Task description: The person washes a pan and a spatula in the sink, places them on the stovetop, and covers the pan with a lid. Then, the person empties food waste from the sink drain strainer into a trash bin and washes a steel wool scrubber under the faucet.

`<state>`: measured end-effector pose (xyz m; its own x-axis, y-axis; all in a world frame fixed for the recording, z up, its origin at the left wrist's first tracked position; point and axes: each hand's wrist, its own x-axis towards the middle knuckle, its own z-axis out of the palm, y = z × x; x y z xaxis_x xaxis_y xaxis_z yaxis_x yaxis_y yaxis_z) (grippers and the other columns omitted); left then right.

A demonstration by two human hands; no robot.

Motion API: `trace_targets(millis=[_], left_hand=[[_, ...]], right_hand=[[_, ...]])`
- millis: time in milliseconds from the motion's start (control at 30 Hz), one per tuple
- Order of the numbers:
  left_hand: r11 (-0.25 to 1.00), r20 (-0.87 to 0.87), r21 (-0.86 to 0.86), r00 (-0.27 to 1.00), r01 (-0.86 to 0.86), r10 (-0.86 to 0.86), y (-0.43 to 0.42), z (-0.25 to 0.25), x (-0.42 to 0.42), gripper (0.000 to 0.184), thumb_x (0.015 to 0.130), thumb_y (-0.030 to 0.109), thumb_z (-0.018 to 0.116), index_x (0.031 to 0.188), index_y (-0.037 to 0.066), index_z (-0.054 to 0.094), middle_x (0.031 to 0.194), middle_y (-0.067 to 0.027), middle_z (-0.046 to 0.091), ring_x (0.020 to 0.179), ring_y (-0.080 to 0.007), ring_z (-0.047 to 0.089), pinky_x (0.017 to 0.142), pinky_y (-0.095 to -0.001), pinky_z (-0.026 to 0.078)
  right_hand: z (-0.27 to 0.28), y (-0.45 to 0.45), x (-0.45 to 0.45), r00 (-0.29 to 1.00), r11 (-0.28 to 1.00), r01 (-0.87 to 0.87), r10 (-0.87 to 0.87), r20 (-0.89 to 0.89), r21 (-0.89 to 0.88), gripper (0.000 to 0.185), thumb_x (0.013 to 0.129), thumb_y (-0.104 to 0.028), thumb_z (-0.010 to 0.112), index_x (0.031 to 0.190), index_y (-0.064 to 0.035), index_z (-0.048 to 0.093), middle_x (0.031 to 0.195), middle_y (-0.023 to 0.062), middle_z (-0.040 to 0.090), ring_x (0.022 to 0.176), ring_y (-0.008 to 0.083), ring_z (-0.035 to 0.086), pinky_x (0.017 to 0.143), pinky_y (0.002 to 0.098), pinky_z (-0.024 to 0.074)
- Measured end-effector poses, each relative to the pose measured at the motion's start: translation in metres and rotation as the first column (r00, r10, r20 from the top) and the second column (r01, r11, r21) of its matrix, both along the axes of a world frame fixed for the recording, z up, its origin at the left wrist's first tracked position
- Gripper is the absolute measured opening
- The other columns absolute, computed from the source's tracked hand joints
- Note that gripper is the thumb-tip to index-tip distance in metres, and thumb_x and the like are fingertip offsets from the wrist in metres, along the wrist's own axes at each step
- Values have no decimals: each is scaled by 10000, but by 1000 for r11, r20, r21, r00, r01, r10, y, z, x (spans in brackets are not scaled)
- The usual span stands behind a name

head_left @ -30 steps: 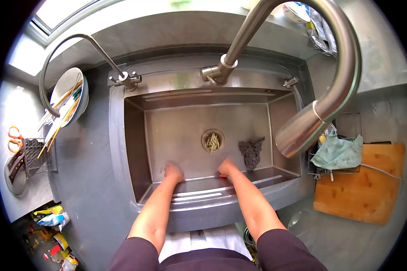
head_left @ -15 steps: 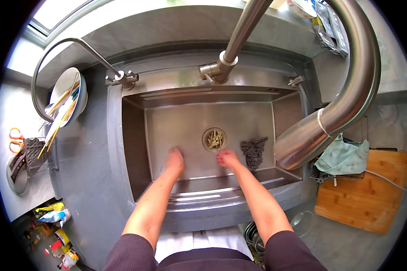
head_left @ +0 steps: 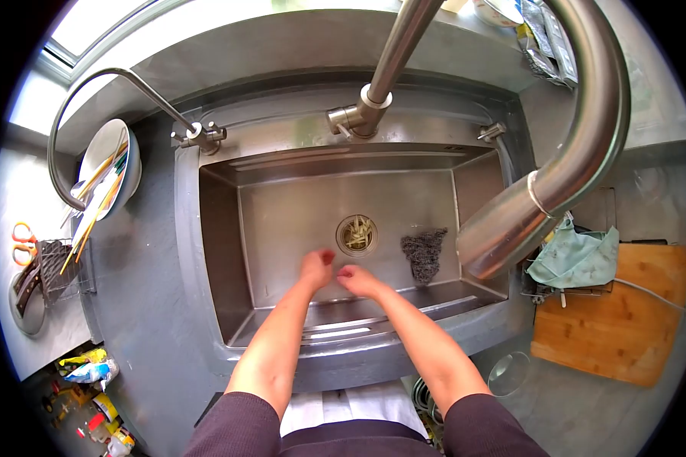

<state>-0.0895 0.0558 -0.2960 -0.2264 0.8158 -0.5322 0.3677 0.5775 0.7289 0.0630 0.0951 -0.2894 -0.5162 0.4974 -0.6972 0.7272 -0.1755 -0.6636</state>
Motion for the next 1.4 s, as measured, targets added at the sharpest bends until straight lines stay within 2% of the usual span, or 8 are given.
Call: trace_targets(millis=[133, 200, 300, 467, 900, 1000, 1100, 1400], left_hand=[[989, -48, 151, 999, -2, 9, 3, 22, 6, 246, 776, 91, 569, 1007, 34, 632, 1000, -174, 640, 954, -315, 616, 842, -374, 487], [988, -448, 91, 881, -124, 151, -18, 23, -6, 262, 789, 103, 584, 1034, 23, 626, 1035, -171, 634, 964, -310, 616, 849, -362, 492], [955, -668, -288, 730, -77, -142, -52, 43, -48, 266, 797, 107, 604, 1042, 7, 625, 1085, -179, 619, 995, -314, 608, 855, -358, 499], [729, -392, -671, 900, -137, -192, -79, 49, -90, 242, 782, 85, 624, 1011, 7, 645, 1103, -203, 608, 1041, -323, 593, 847, -380, 509], [989, 18, -27, 989, -148, 148, 34, 2, 29, 325, 763, 111, 608, 1074, 21, 621, 989, -159, 661, 936, -271, 637, 833, -350, 495], [995, -67, 23, 993, 100, -98, 31, 28, 22, 421, 764, 77, 575, 1181, 25, 546, 1108, -160, 617, 1011, -317, 595, 872, -374, 477], [923, -312, 210, 917, 323, -250, 27, 42, 23, 478, 778, 47, 521, 1254, 41, 481, 1250, -168, 520, 1138, -328, 506, 940, -388, 429], [641, -544, -157, 476, 751, -691, 52, 40, 41, 539, 818, 101, 457, 1352, 91, 382, 1443, -93, 320, 1313, -258, 329, 1070, -402, 275]], right_hand=[[33, 27, 35, 985, 996, -58, 47, 166, 63, 326, 795, -256, 605, 1030, -30, 619, 994, 160, 646, 940, 298, 609, 814, 382, 474], [42, 34, 42, 977, 992, -108, 93, 192, 70, 334, 795, -237, 596, 1058, -33, 613, 1027, 156, 639, 961, 292, 604, 826, 376, 472], [45, 26, 27, 967, 967, -249, 246, 62, 51, 357, 795, -213, 585, 1105, -35, 597, 1059, 154, 630, 980, 290, 596, 841, 368, 468], [38, -7, -53, 904, 911, -404, 411, -118, 82, 383, 810, -225, 589, 1157, -63, 577, 1048, 154, 631, 985, 305, 589, 854, 374, 464], [52, 29, 68, 940, 950, -204, 122, 320, 237, 436, 789, -245, 616, 1186, -78, 547, 993, 154, 637, 938, 340, 592, 832, 411, 468], [73, 43, 92, 876, 742, -151, -205, 436, 653, 531, 779, -246, 641, 1261, -101, 473, 1092, 172, 596, 1001, 362, 564, 861, 439, 451], [61, 68, 113, 824, 933, -153, -61, 563, 325, 842, 745, -287, 686, 1415, -68, 225, 1495, 198, 12, 1341, 445, 150, 1008, 516, 356], [-43, 89, 95, 987, 857, -89, 6, 163, 507, 859, 693, -135, 686, 1424, -222, 243, 1501, 155, 117, 1365, 387, 148, 1098, 450, 227]])
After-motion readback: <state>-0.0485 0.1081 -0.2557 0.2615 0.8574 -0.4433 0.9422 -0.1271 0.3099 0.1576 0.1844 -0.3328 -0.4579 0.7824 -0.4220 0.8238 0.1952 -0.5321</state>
